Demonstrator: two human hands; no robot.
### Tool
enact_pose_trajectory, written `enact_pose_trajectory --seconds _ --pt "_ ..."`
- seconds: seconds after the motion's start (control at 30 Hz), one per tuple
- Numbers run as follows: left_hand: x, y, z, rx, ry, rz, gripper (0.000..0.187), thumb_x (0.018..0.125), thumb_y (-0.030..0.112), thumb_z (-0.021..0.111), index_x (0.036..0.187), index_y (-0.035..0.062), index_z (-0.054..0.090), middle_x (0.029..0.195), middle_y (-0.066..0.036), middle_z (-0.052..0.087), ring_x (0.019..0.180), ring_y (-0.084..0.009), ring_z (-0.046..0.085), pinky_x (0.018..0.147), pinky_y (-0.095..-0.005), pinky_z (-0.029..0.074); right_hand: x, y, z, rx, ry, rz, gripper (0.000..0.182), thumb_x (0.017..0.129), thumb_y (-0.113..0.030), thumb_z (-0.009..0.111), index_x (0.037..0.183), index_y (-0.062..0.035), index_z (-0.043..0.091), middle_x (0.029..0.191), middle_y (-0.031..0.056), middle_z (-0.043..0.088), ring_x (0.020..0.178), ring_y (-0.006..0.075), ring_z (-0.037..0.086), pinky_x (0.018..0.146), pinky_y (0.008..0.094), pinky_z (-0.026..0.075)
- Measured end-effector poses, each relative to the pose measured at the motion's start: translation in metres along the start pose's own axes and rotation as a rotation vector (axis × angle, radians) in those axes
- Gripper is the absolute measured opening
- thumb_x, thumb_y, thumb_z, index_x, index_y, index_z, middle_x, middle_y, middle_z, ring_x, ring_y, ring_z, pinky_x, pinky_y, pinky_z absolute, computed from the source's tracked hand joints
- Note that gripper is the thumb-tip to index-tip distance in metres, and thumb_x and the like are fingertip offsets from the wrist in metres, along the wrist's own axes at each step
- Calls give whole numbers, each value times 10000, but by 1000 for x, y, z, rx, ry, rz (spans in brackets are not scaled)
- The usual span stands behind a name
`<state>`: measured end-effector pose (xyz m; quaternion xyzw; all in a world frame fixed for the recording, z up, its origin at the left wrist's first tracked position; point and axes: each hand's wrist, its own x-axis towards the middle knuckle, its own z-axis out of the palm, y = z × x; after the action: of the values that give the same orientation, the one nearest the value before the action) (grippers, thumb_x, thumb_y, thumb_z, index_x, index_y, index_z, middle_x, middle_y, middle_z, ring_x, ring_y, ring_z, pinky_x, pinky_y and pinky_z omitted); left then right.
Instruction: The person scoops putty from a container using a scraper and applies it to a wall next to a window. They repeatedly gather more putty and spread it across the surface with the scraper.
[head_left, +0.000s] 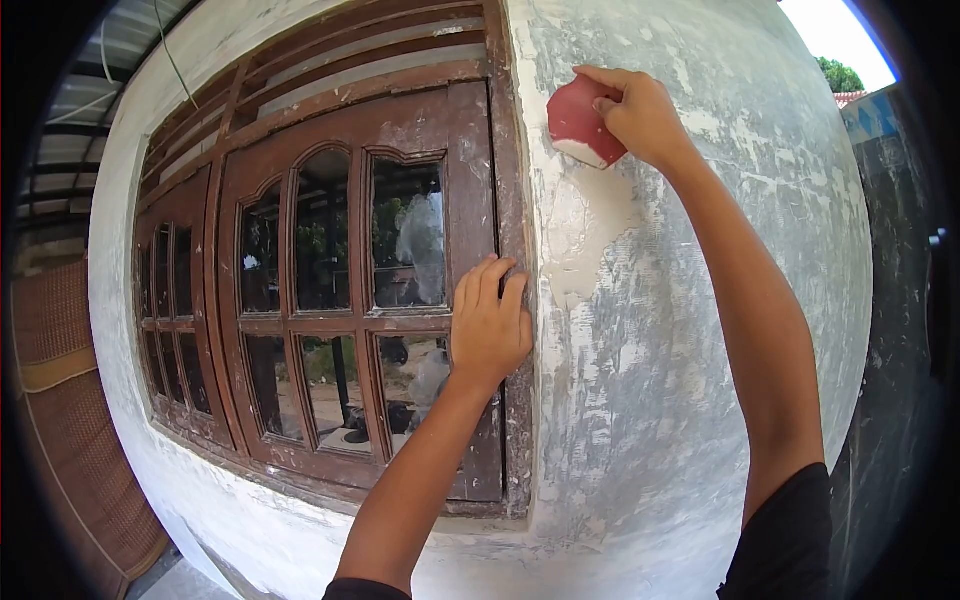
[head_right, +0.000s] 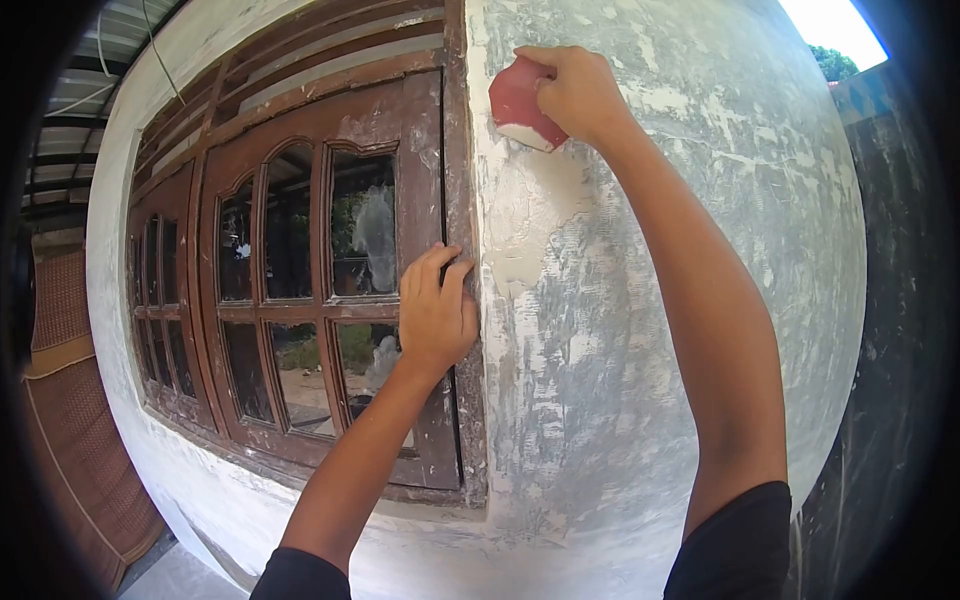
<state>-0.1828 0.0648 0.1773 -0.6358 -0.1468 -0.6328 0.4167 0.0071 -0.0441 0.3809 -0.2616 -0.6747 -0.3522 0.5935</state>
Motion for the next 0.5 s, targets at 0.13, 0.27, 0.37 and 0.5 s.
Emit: enact_pose_trajectory --seconds 0.13,0.27,0.37,0.5 --pt "0 0 0 -11 7 3 395 721 21 551 1113 34 594 1209 -162 549 1195 -375 513 1016 -482 381 -29 -33 -3 87 -290 -21 449 801 -6 586 1229 -102 680 1027 210 714 900 329 688 858 374 536" --pt "1 0 1 -5 10 4 396 720 18 549 1114 34 592 1210 -161 546 1197 -374 511 1016 -483 381 -27 -9 12 -65 -341 -76 463 766 -8 575 1204 -102 694 1050 231 700 953 350 684 877 394 529" --pt "0 0 1 -4 2 4 393 721 17 551 1112 35 592 1214 -160 544 1203 -373 507 1015 -483 381 8 6 -1 -36 20 16 483 772 -18 546 1233 -86 674 1027 235 706 892 339 704 834 379 555" --pt "-1 0 1 -3 0 2 396 721 19 553 1115 35 589 1215 -158 543 1206 -373 506 1016 -483 379 -5 -12 -14 54 -109 6 457 824 -11 582 1268 -96 656 1036 187 720 874 269 691 835 357 544"
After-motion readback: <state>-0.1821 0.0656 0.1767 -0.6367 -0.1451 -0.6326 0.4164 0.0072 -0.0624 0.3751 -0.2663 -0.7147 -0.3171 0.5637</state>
